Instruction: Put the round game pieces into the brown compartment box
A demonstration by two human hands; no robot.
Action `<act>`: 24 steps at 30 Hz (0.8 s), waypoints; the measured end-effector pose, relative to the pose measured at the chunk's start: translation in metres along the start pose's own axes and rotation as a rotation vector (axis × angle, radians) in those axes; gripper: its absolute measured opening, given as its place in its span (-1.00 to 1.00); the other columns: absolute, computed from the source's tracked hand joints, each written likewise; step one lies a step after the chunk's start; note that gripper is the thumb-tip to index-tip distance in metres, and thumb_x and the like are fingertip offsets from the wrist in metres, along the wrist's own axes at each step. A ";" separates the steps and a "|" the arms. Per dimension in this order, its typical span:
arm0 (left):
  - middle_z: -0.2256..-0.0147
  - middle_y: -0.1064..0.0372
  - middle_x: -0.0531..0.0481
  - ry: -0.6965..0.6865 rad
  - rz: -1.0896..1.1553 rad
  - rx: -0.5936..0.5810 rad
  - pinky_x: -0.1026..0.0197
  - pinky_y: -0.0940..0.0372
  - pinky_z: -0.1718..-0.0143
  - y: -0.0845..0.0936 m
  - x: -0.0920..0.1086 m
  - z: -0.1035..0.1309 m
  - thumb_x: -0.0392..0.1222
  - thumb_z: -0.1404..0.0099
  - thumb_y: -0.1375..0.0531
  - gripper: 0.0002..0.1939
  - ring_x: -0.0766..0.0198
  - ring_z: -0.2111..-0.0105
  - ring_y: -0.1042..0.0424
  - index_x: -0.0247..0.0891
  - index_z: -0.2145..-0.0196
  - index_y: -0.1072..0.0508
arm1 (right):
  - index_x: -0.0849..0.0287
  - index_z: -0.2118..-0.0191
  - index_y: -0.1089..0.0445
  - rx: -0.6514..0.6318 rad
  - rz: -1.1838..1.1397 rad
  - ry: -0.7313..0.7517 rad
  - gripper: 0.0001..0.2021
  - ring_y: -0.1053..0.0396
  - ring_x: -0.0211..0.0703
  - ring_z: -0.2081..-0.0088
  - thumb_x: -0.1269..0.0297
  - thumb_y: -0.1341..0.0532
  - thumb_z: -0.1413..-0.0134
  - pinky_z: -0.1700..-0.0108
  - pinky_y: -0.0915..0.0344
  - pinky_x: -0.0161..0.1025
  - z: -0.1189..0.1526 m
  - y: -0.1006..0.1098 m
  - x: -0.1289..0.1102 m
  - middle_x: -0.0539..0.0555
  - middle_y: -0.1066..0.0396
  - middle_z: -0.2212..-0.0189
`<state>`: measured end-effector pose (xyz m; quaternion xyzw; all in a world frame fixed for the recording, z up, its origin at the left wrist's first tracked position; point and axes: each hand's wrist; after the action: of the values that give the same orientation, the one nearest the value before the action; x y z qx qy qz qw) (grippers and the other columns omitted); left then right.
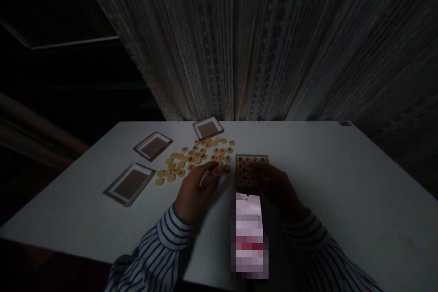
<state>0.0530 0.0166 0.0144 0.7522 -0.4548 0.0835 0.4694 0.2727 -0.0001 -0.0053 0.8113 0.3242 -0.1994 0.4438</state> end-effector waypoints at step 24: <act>0.24 -0.49 -0.08 0.139 0.227 -0.066 0.11 -0.36 0.13 -0.051 -0.004 -0.005 -0.36 -0.10 -0.21 -0.67 0.22 0.21 -0.46 -0.26 0.13 -0.38 | 0.15 0.30 -0.47 -0.021 0.004 0.031 -0.77 -0.47 -0.13 0.38 0.24 -0.08 -0.05 0.38 -0.43 -0.24 0.002 0.000 0.002 0.11 -0.52 0.39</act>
<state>0.0910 0.0305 -0.0178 0.6725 -0.5058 0.1730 0.5119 0.2745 -0.0014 -0.0077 0.8102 0.3316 -0.1826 0.4476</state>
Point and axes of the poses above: each hand's wrist, its own z-axis away from the middle knuckle, its own y-axis out of the back of the hand, x = y × z
